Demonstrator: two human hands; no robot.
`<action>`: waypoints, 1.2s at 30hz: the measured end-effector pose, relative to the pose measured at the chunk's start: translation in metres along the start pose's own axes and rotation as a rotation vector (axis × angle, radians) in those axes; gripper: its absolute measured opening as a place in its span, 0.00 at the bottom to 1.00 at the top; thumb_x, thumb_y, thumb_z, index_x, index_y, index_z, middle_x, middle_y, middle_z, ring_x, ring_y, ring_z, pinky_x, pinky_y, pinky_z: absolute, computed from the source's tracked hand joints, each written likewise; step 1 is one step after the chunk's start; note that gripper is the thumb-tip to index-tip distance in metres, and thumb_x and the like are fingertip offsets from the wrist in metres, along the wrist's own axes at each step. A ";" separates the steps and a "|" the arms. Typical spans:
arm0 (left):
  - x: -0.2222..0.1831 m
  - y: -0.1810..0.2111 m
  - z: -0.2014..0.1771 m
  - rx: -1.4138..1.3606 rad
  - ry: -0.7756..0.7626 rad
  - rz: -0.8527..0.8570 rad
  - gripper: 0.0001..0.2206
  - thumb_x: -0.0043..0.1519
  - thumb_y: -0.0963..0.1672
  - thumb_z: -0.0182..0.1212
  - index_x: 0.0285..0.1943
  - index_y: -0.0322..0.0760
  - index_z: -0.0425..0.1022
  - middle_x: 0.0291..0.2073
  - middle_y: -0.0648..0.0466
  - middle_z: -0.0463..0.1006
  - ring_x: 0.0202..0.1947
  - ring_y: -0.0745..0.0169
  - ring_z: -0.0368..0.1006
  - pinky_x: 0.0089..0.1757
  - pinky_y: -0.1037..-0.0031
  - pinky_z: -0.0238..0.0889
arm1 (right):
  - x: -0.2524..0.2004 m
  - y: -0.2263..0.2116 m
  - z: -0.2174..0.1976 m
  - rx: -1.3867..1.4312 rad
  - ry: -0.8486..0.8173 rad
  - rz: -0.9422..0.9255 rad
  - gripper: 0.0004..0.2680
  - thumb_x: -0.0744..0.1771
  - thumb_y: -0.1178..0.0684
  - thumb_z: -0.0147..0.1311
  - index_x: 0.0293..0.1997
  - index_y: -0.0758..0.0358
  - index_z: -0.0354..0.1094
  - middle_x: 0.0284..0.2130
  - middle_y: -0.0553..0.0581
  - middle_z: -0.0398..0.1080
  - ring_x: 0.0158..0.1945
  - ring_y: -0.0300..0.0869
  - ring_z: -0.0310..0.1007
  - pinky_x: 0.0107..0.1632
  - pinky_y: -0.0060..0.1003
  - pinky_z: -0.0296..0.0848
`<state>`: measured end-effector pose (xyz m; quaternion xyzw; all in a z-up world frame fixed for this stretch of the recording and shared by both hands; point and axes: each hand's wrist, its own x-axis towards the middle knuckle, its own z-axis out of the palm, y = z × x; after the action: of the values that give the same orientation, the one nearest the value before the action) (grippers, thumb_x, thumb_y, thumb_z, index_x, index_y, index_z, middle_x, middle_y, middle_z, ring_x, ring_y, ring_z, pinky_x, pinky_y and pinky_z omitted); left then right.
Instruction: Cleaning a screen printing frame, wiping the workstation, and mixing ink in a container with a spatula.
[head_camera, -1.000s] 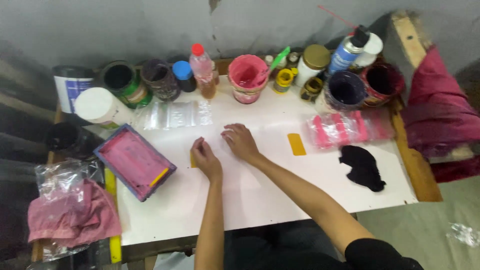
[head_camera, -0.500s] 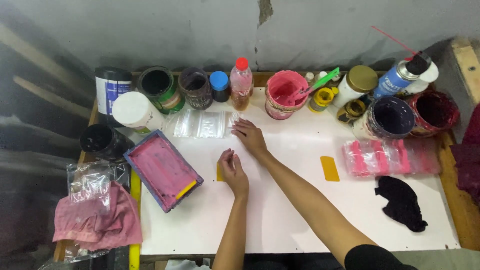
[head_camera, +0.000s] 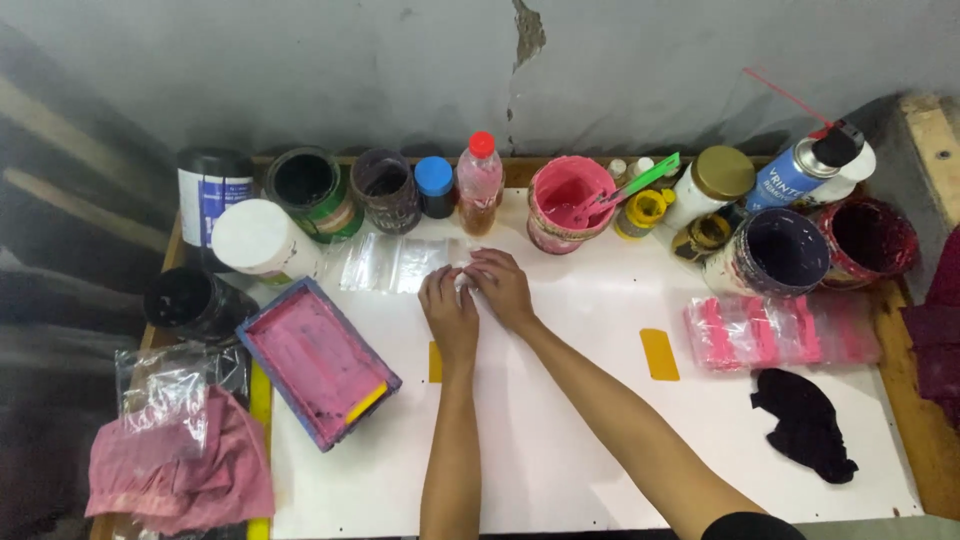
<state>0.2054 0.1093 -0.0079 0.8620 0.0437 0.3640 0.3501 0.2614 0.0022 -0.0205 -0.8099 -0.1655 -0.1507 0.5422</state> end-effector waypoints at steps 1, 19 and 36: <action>0.000 -0.003 0.002 -0.003 -0.001 0.002 0.13 0.57 0.36 0.66 0.50 0.37 0.76 0.49 0.49 0.74 0.57 0.44 0.67 0.57 0.58 0.63 | 0.001 0.000 -0.001 -0.003 0.003 -0.001 0.05 0.67 0.49 0.62 0.39 0.55 0.81 0.46 0.54 0.79 0.57 0.50 0.74 0.61 0.45 0.72; 0.007 0.006 -0.006 -0.038 0.158 -0.205 0.06 0.57 0.42 0.74 0.37 0.44 0.80 0.34 0.58 0.78 0.38 0.57 0.76 0.39 0.69 0.71 | 0.002 -0.025 -0.014 0.016 0.074 0.082 0.10 0.71 0.47 0.52 0.52 0.58 0.75 0.50 0.57 0.74 0.60 0.51 0.70 0.65 0.48 0.65; 0.013 -0.005 -0.001 -0.183 0.250 -0.461 0.12 0.46 0.40 0.80 0.29 0.42 0.77 0.26 0.57 0.78 0.26 0.60 0.78 0.31 0.75 0.73 | 0.000 -0.016 -0.013 0.064 0.071 0.051 0.10 0.68 0.59 0.52 0.56 0.56 0.71 0.51 0.56 0.69 0.61 0.51 0.67 0.66 0.49 0.61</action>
<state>0.2156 0.1180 -0.0026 0.7426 0.2487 0.3805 0.4919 0.2536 -0.0038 -0.0024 -0.7902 -0.1302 -0.1598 0.5771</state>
